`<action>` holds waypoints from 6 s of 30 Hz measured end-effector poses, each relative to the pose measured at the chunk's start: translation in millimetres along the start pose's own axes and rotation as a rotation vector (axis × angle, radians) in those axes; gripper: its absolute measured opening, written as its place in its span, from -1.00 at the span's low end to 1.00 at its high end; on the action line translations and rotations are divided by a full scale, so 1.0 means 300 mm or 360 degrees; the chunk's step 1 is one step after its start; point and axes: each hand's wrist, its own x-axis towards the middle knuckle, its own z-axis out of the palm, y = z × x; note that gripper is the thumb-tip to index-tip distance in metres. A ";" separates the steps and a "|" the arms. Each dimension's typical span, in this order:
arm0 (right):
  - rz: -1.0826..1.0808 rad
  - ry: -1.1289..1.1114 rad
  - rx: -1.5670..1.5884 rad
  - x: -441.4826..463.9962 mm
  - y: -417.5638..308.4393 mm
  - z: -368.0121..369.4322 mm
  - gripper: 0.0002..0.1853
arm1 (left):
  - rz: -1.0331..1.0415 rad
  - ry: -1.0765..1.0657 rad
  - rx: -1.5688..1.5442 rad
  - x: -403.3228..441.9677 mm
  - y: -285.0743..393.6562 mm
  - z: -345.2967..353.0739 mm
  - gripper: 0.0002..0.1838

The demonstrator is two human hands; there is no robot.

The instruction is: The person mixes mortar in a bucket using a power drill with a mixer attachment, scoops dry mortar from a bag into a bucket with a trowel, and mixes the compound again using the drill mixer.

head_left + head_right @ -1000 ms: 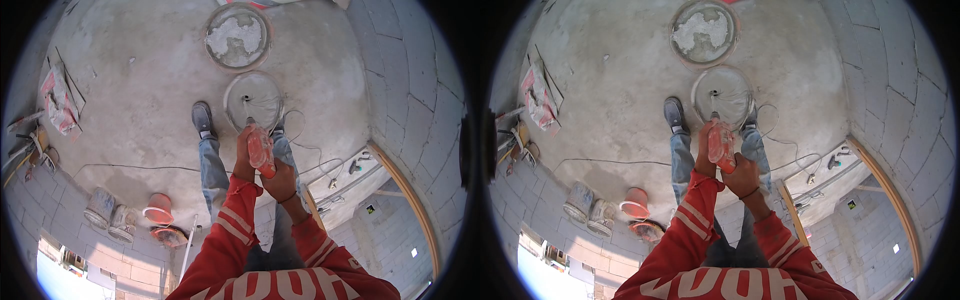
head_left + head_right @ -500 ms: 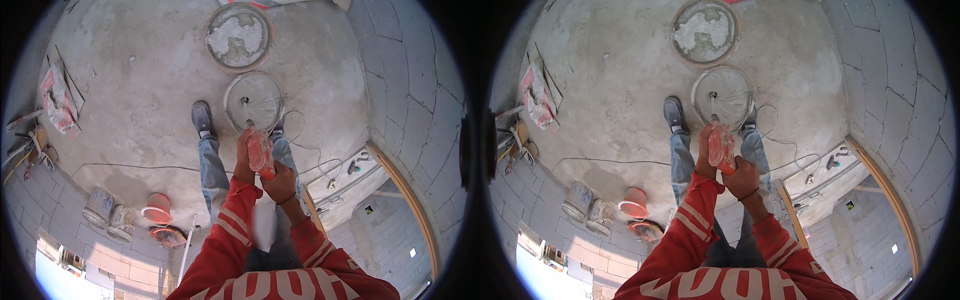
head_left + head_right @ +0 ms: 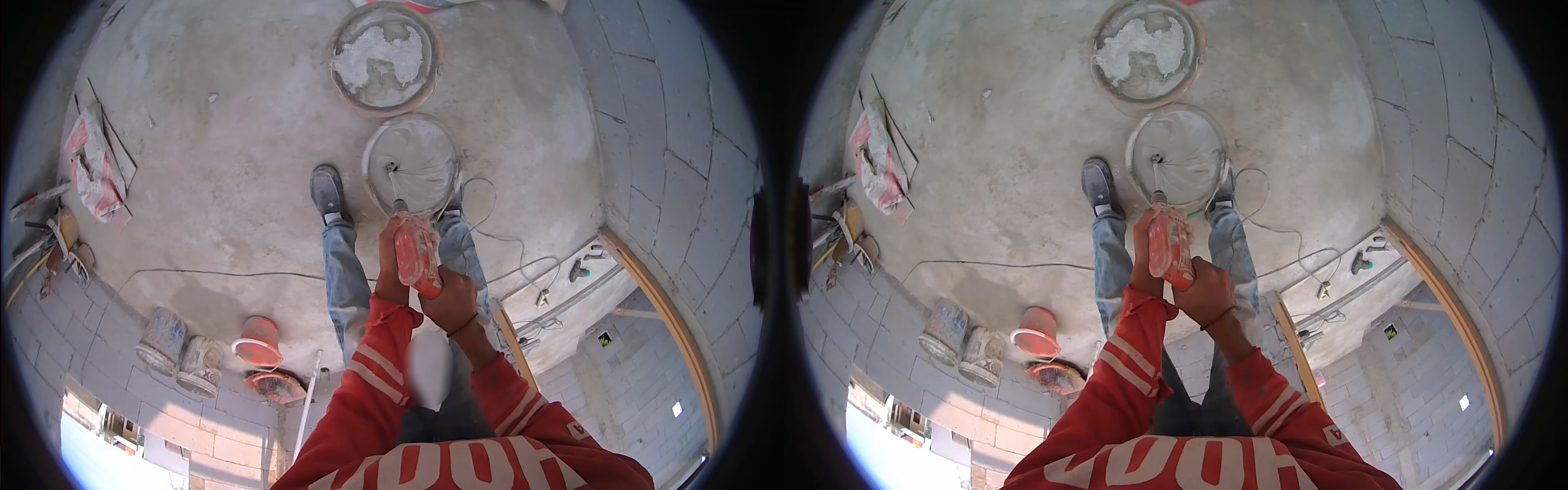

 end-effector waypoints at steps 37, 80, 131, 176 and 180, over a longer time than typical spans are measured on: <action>0.0110 0.0013 0.0120 -0.045 0.003 0.049 -0.75 | -0.0064 -0.0046 0.0033 -0.002 0.005 -0.033 -0.65; 0.0115 -0.0069 0.0105 -0.074 0.026 0.053 -0.77 | -0.0048 0.0046 0.0072 -0.027 -0.015 -0.058 -0.73; 0.0067 0.0025 0.0133 -0.098 0.041 0.071 -0.76 | -0.0055 0.0135 0.0120 -0.016 -0.044 -0.099 -0.70; 0.0084 0.0201 0.0171 -0.018 0.098 -0.039 -0.79 | -0.0111 -0.0069 0.0081 0.065 -0.112 0.074 -0.74; 0.0063 0.0208 0.0132 -0.007 0.105 -0.045 -0.79 | -0.0194 0.0022 0.0116 0.084 -0.115 0.072 -0.76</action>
